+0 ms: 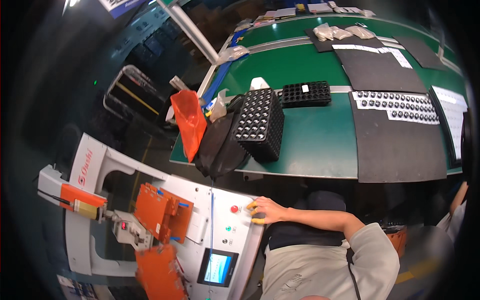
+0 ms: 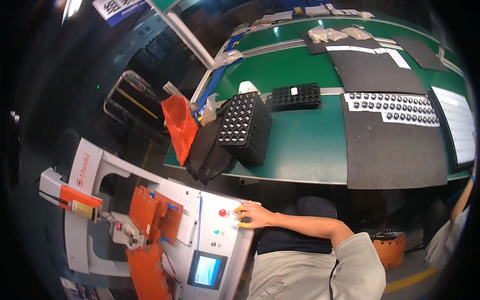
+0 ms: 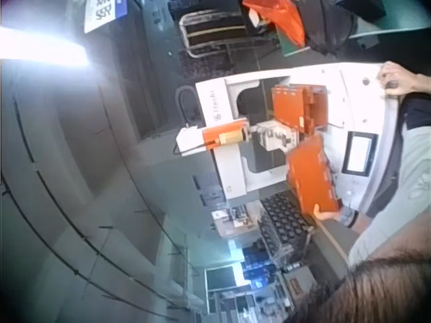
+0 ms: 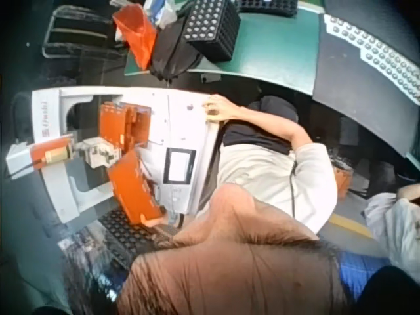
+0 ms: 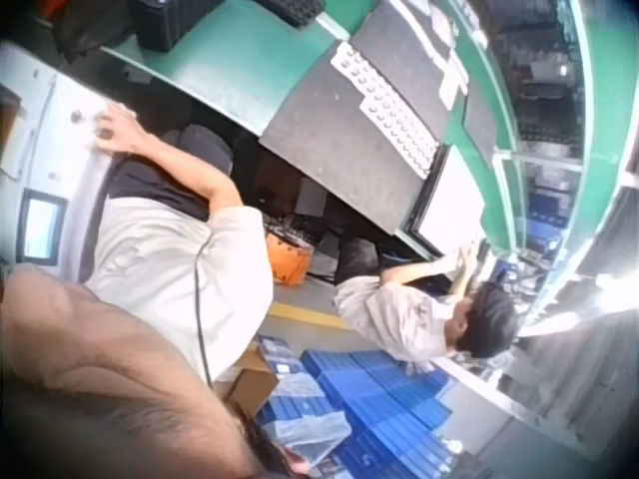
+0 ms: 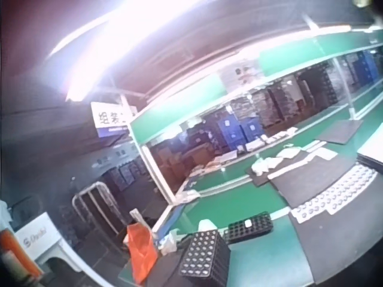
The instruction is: The person places an orange circuit board into a white testing machine and presses a button. They then remove the board and proceed to peel white adhesive backing from small square components. The person picks up cylindrical metal cells from a black tray and attaches them to the adhesive squares before placing them onto the board.
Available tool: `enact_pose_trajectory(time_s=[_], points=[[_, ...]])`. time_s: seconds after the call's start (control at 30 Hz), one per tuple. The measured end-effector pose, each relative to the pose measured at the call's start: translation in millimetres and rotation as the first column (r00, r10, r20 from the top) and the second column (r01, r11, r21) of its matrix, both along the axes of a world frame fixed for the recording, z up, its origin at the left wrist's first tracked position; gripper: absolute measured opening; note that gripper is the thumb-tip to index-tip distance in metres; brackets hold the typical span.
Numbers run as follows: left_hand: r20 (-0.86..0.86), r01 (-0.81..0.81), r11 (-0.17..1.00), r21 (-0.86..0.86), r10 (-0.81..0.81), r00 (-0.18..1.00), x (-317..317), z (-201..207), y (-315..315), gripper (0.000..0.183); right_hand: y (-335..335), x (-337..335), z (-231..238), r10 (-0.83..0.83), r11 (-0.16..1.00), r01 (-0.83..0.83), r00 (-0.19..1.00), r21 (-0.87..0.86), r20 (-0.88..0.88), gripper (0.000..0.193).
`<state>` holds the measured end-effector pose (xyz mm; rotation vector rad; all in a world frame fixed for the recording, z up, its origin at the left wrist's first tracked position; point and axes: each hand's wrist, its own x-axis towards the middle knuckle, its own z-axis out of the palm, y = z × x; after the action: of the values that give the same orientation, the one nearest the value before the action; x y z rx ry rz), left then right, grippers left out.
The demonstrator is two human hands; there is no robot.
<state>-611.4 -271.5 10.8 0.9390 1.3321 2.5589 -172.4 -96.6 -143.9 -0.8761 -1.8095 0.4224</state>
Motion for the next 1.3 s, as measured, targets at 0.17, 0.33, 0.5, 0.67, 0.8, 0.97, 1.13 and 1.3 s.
enact_pose_trajectory(time_s=[0.17, 0.33, 0.5, 0.67, 0.8, 0.97, 1.13, 1.3], points=[[0.056, 0.371, 0.903, -0.217, -0.368, 0.928, 88, -46, 40, 0.061, -19, 5, 21, 0.052, 0.999, -0.051, 0.997, 0.011, -0.063, 0.024], [0.127, 0.767, 0.584, -0.265, -0.768, 0.628, 157, -81, 88, 0.069, -60, 21, 45, -0.033, 0.998, 0.0, 0.875, -0.068, -0.483, 0.036], [0.572, 0.997, 0.002, 0.073, -0.82, -0.04, 210, -106, 134, 0.068, -130, 38, 11, -0.016, 0.999, 0.003, 0.93, -0.038, -0.367, 0.053], [0.604, 0.924, -0.284, 0.256, -0.699, -0.382, 291, -98, 138, 0.067, -181, 45, 54, -0.179, 0.981, 0.113, 0.846, -0.16, -0.502, 0.068], [0.723, 0.955, -0.284, 0.091, -0.64, -0.259, 344, -67, 128, 0.069, -192, 41, 63, -0.312, 0.929, 0.018, 0.58, -0.371, -0.753, 0.056], [0.815, 0.895, -0.442, 0.062, -0.496, -0.301, 374, -50, 108, 0.071, -182, 54, 82, -0.43, 0.902, 0.011, 0.126, -0.432, -0.894, 0.073], [0.815, 0.825, -0.561, 0.065, -0.447, -0.368, 394, -52, 107, 0.068, -175, 73, 85, -0.426, 0.905, 0.062, 0.152, -0.421, -0.892, 0.07], [0.64, 0.846, -0.531, -0.044, -0.665, -0.385, 397, -89, 121, 0.068, -173, 123, 131, -0.451, 0.888, -0.105, -0.003, -0.449, -0.892, 0.065]])
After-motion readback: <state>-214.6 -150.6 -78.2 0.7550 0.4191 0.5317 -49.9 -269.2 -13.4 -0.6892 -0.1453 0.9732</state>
